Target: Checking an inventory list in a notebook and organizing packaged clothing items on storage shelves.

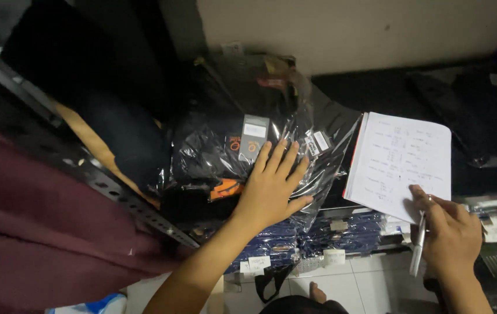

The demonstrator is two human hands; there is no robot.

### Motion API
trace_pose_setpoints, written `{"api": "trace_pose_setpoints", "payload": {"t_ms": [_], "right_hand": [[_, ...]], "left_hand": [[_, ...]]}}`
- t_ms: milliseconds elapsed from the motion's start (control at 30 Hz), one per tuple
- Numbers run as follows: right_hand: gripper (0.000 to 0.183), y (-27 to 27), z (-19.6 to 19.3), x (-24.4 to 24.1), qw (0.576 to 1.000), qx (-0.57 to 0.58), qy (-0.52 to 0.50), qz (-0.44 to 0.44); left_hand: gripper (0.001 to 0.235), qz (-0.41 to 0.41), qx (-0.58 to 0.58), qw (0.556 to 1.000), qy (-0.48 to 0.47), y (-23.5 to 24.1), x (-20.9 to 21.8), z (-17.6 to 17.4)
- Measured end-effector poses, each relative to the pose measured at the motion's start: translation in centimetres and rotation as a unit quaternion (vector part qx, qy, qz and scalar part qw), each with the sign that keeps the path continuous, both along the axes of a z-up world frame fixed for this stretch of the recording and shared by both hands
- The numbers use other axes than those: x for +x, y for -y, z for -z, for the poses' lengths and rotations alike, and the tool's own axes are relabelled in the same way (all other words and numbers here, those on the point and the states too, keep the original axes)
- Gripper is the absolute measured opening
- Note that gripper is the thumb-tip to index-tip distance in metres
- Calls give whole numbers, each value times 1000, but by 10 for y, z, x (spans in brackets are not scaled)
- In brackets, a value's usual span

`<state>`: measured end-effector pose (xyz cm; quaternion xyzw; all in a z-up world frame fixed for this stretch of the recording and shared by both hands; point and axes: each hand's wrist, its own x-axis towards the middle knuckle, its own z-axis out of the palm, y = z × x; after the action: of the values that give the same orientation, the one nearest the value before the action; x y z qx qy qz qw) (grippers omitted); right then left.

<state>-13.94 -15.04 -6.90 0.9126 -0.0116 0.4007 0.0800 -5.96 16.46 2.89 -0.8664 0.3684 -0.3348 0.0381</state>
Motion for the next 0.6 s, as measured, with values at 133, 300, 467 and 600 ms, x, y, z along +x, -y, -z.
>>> {"api": "trace_pose_setpoints", "payload": {"t_ms": [133,300,467,600], "right_hand": [[15,-35,-44,-2,817,572,-73,30],[16,3,5,5,972,216,-11,-86],[17,-13,-12,4,951,275,-26,-140],[49,15,20,10,989,135,-6,-57]], "left_hand": [[62,24,-13,1000,-13,-4,-1,5],[47,75,-101,992,20,-4,-1,9],[45,88,-124,988,5,-3,-1,11],[44,92,-135,987,-1,-3,0,14]]}}
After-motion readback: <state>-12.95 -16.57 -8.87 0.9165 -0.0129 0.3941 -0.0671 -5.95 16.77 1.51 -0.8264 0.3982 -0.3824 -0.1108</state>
